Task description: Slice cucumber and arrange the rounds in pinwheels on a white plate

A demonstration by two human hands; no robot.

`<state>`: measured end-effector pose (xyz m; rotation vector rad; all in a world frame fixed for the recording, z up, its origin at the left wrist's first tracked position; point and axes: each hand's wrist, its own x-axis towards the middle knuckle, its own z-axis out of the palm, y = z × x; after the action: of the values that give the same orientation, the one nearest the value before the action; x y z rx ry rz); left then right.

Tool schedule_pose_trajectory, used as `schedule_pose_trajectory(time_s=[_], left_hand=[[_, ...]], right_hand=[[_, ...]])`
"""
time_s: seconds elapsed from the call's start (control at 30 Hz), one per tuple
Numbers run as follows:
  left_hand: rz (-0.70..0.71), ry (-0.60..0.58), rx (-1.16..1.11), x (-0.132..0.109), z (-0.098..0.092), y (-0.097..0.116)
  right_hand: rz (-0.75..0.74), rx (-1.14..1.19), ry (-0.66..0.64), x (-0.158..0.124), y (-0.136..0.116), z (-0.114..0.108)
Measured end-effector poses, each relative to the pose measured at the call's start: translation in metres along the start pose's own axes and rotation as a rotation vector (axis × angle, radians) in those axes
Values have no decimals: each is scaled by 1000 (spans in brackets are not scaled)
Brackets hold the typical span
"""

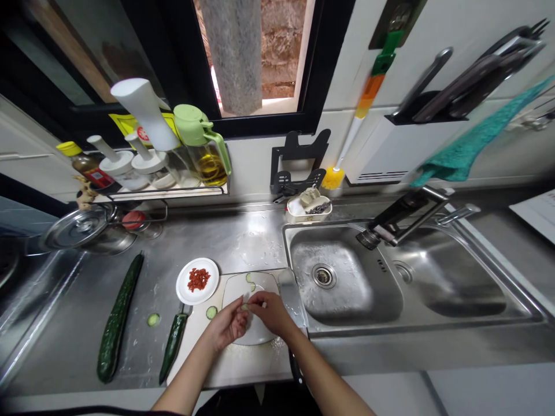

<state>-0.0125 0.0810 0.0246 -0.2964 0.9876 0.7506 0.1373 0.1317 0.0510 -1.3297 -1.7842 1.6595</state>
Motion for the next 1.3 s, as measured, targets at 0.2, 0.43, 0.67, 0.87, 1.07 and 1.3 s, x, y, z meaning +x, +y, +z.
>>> schedule_pose_trajectory(time_s=[0.2,0.43,0.67,0.87,1.07,1.3], left_hand=[[82,-59,-22,4,0,5],[445,116,217,12,0,9],[755,367,616,28,-2,13],[855,614,907,38,1,15],[899,712,1020,41,6,16],[863,744,1084,38,11,18]], right_hand=[[-1,-40,-17,3,5,-7],[9,-149,0,22,13,-15],[62,-345,68,51,17,-18],[100,-547,99,68,10,-15],[108,-701,69,73,6,-11],[106,-804,46,75,8,-8]])
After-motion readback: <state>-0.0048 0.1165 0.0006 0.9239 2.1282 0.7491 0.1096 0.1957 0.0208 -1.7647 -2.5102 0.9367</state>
